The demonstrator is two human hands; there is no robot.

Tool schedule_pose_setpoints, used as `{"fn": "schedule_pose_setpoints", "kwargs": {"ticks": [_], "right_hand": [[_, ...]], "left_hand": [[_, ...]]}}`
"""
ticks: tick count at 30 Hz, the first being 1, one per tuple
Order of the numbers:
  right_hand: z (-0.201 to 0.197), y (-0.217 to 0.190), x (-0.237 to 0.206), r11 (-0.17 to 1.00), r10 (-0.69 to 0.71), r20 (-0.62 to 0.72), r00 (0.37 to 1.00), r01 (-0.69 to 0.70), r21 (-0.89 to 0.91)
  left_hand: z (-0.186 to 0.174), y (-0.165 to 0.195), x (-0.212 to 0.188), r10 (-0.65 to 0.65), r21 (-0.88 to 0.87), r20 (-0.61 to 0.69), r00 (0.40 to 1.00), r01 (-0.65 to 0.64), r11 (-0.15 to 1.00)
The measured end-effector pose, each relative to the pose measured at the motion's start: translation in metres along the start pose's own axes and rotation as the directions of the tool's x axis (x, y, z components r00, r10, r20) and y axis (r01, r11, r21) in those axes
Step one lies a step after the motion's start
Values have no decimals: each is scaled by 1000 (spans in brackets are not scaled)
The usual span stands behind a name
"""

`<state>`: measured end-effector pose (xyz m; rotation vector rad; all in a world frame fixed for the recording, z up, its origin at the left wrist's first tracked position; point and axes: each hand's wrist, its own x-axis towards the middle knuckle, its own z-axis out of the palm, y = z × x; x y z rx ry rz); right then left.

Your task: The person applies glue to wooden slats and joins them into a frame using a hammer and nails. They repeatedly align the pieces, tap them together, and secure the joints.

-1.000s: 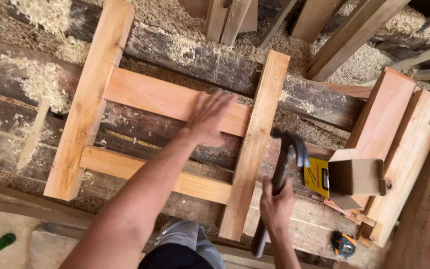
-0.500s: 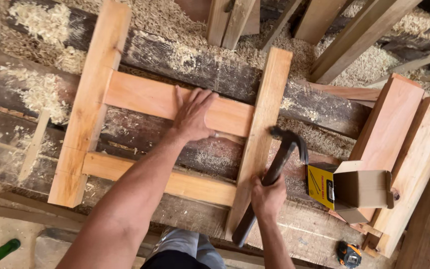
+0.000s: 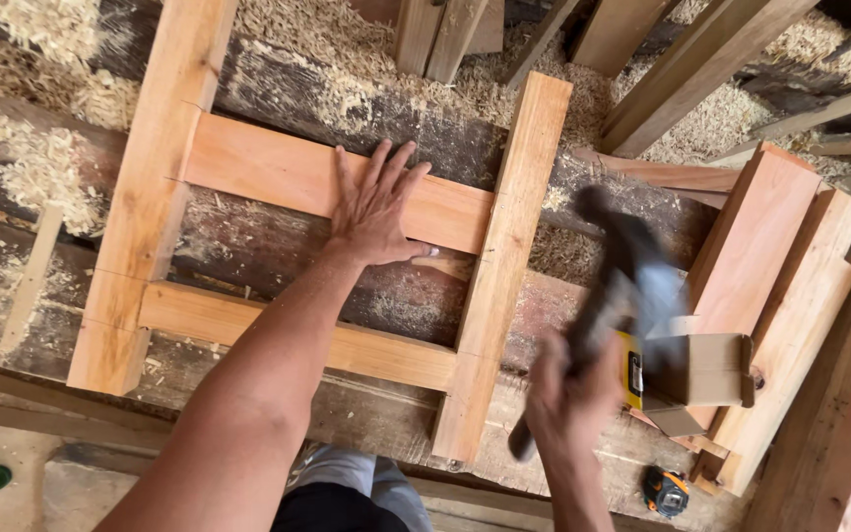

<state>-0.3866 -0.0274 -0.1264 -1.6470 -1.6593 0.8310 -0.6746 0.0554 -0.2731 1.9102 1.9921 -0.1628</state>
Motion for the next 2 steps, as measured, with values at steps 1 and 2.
{"fn": "schedule_pose_setpoints", "kwargs": {"ticks": [1,2], "right_hand": [[-10,-11,-6,988,-98,-56,994,104,116],[-15,-22,-8,950,-191,-122,974,215,226]], "left_hand": [[2,1,0,2,16,11,1000,-3,1000],[4,0,0,3,33,18,1000,-4,999]]}}
